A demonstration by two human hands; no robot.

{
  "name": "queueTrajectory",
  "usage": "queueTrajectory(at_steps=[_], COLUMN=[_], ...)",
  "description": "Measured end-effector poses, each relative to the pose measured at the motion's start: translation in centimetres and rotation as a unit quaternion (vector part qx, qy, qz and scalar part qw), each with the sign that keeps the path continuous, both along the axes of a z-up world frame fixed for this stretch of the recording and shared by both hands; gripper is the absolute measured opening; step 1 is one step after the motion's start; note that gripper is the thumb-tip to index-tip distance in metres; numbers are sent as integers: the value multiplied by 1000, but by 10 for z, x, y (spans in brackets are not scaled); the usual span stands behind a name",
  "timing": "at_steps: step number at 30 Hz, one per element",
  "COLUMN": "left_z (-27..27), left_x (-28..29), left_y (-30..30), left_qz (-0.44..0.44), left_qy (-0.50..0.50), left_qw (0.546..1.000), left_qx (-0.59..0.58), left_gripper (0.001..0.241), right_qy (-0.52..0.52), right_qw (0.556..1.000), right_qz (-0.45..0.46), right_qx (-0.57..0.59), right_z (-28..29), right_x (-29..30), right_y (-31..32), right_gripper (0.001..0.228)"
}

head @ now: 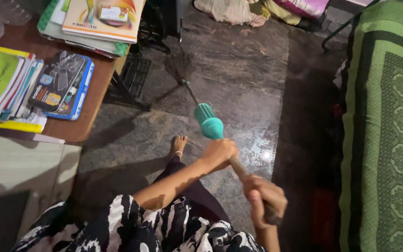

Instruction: The person mops a tiled floor using a teal mop with a wooden handle. They move the mop back and forth across the floor surface in a bedroom setting.

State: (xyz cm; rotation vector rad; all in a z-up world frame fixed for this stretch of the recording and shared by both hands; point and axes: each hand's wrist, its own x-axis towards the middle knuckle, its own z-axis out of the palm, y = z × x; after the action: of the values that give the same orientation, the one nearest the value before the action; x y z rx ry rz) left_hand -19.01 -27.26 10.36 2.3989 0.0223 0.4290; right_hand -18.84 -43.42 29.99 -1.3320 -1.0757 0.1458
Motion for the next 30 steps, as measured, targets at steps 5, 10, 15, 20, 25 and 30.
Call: queueTrajectory(at_steps=[5,10,15,20,25,30], left_z=[32,22,-16,-54,-78,-93], left_x=[0,8,17,23,52,102], left_y=[-17,-17,-2,24,58,100], left_qz=[-2,8,-7,18,32,60], left_qy=[-28,-36,-37,-3,7,43], left_qw=[999,999,999,998,997,994], left_qx=[-46,-20,24,56,65,80], left_gripper=[8,8,11,13,10,7], right_qy=[51,42,10,-39,-21,-16], right_qw=[998,995,994,999,999,1000], right_qz=[-32,-31,-66,-14,13,9], right_qx=[10,85,87,32,30,24], right_z=[21,-1,-46,-71,-87,-100], right_x=[-5,1,10,11,40,84], right_y=[-11,-6,0,22,55,99], right_gripper=[47,49,47,41,40,37])
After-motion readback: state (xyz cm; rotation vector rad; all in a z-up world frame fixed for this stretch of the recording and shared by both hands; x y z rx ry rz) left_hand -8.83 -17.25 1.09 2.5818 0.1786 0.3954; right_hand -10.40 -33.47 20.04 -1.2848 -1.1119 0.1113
